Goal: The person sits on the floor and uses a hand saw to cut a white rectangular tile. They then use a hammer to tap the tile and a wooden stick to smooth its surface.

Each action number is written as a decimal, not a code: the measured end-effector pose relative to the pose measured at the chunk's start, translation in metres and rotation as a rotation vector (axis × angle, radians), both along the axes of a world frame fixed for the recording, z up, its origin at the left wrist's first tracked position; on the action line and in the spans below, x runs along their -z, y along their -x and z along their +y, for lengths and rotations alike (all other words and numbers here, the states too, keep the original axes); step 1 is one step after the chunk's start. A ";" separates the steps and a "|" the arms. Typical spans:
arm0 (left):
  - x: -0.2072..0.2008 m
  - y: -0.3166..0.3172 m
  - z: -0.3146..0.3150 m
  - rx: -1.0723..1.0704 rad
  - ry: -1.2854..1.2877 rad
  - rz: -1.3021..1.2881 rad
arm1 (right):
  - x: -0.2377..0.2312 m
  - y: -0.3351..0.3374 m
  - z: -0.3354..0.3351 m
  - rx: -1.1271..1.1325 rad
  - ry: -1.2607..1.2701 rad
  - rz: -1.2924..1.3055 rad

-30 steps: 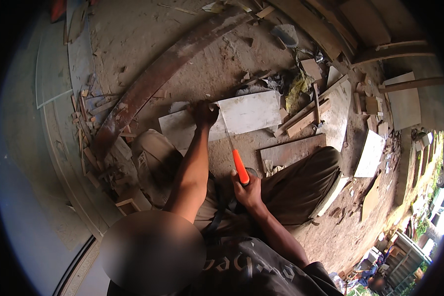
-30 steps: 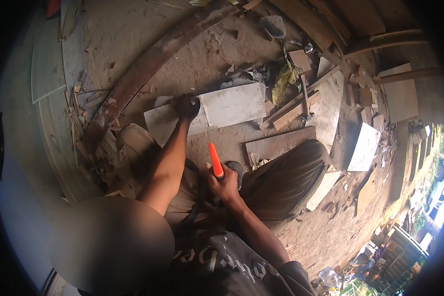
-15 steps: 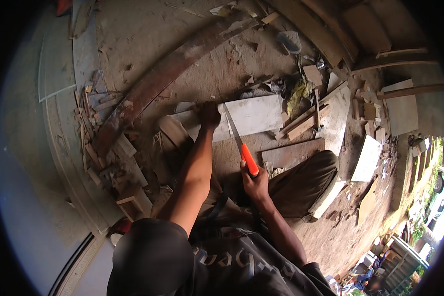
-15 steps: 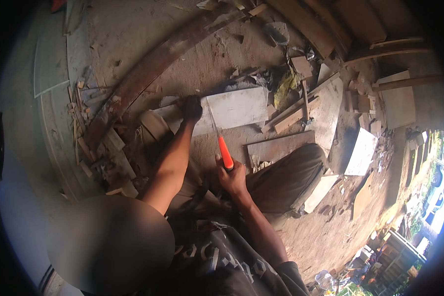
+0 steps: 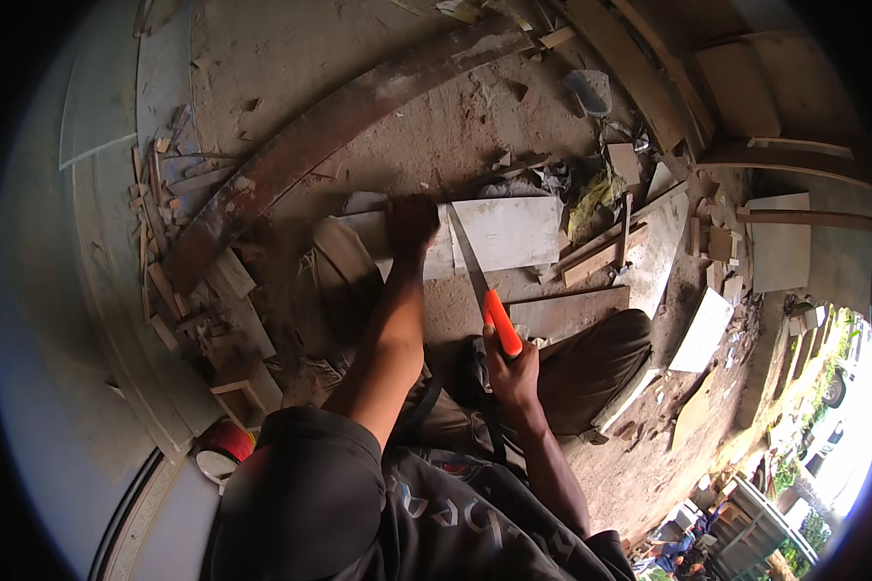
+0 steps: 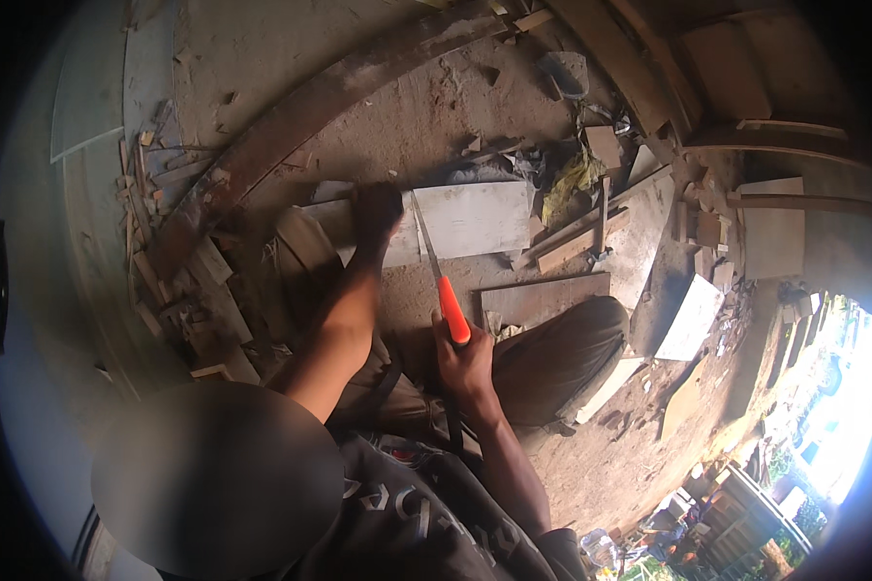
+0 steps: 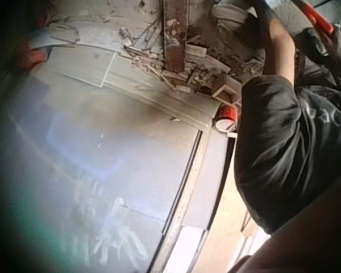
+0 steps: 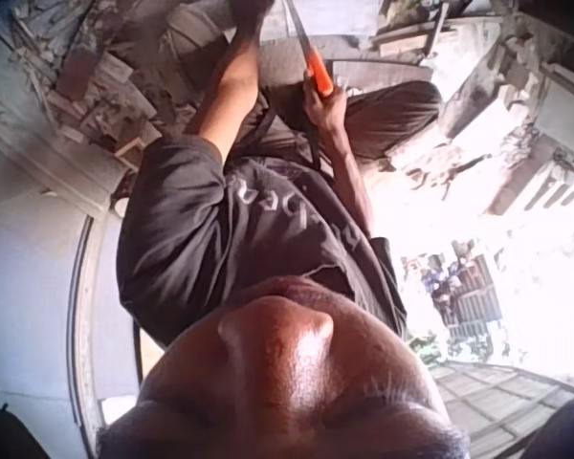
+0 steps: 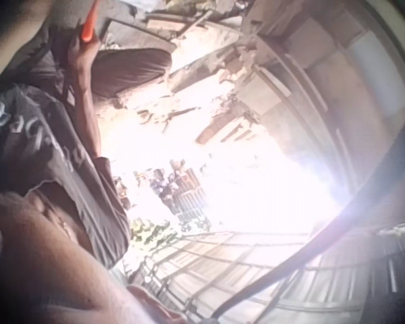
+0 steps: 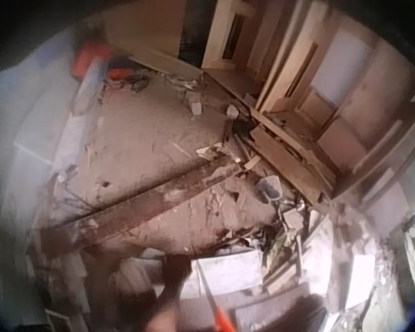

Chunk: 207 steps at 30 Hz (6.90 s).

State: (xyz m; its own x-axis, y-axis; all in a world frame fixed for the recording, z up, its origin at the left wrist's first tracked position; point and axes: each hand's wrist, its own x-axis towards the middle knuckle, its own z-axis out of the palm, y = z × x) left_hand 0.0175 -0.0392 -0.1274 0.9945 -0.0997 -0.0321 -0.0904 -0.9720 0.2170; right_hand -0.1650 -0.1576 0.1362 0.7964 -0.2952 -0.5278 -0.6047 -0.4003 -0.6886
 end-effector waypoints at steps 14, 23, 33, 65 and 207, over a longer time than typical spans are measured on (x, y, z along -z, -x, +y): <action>0.018 -0.005 0.005 0.018 -0.027 -0.085 | 0.014 -0.004 0.003 -0.049 0.026 -0.116; 0.010 0.006 0.002 0.014 0.032 -0.176 | 0.028 0.006 0.000 -0.037 0.091 -0.132; 0.014 0.005 0.003 0.047 0.065 -0.277 | 0.030 -0.015 0.003 -0.021 0.071 -0.110; 0.011 0.004 0.006 -0.019 0.130 -0.302 | 0.024 0.032 0.006 0.037 -0.037 -0.205; -0.117 0.071 0.015 -0.111 0.110 0.071 | -0.018 0.105 -0.019 -0.068 -0.164 -0.372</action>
